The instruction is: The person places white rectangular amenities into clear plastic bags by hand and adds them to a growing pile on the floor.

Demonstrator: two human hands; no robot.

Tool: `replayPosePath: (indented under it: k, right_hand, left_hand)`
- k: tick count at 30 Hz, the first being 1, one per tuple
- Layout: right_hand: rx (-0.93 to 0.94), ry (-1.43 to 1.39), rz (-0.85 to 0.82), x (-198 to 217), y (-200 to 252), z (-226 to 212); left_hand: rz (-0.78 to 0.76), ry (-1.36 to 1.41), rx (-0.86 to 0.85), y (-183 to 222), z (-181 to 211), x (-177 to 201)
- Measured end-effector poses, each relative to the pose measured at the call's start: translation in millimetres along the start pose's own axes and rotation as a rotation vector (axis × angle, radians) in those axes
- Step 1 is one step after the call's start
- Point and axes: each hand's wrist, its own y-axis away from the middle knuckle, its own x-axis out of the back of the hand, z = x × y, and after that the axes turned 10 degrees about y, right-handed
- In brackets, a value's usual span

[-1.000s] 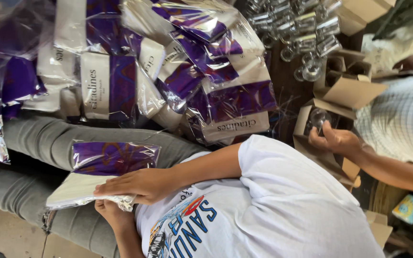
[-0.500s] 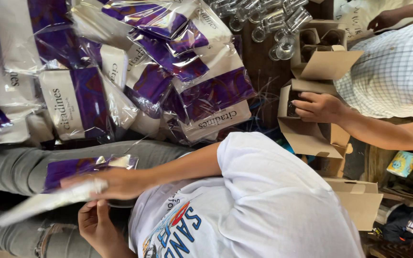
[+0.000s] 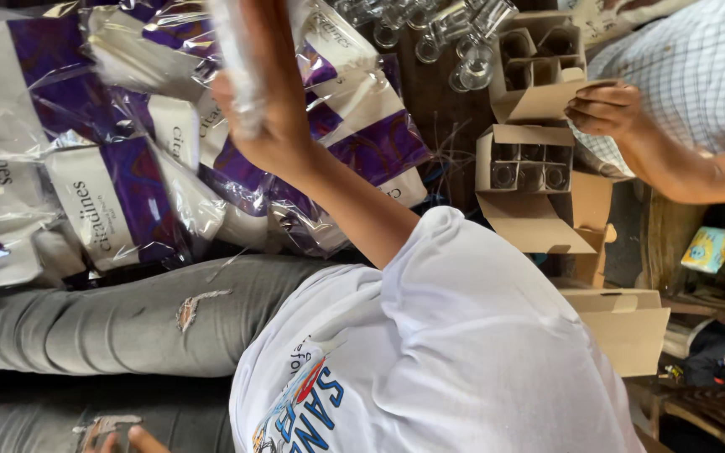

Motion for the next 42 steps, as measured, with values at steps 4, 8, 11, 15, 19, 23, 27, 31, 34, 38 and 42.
replayPosePath:
  k: [4, 8, 11, 15, 19, 23, 27, 31, 34, 38, 42]
  right_hand:
    - [0.08, 1.267, -0.583, 11, -34, -36]
    - [0.071, 1.032, -0.925, -16, 6, -1]
    - [0.133, 0.892, -1.141, -37, 64, 63]
    - [0.127, 1.007, -1.36, -63, 85, 98]
    - [0.011, 1.014, -1.397, -84, 75, 85]
    - [0.13, 0.636, -1.195, -120, 81, 24]
    - [0.227, -0.06, -1.184, -199, 147, 26]
    - [0.331, 0.443, -1.846, -219, 208, 12]
    - [0.627, 0.604, -1.392, -221, 244, 38]
    - [0.695, 0.466, -0.861, -213, 243, 51]
    - [0.085, 0.176, -0.848, -182, 200, 23]
  left_hand:
    - [-0.04, -0.079, -0.04, -10, 5, -2]
    - [-0.003, -0.242, -0.009, 0, 6, 11]
    - [-0.035, -0.282, 0.227, 2, 5, 11]
    - [-0.082, -0.184, 0.558, -3, 20, 16]
    - [-0.026, -0.264, 0.608, 4, 19, 9]
    - [-0.06, -0.21, 0.671, 4, 22, 9]
    - [-0.086, -0.2, 0.669, -1, 29, 14]
    - [-0.065, -0.205, 0.676, 1, 28, 11]
    - [-0.063, -0.223, 0.682, 2, 28, 12]
    - [-0.046, -0.249, 0.669, 6, 19, 6]
    - [0.223, -0.183, 0.397, 23, -13, -8]
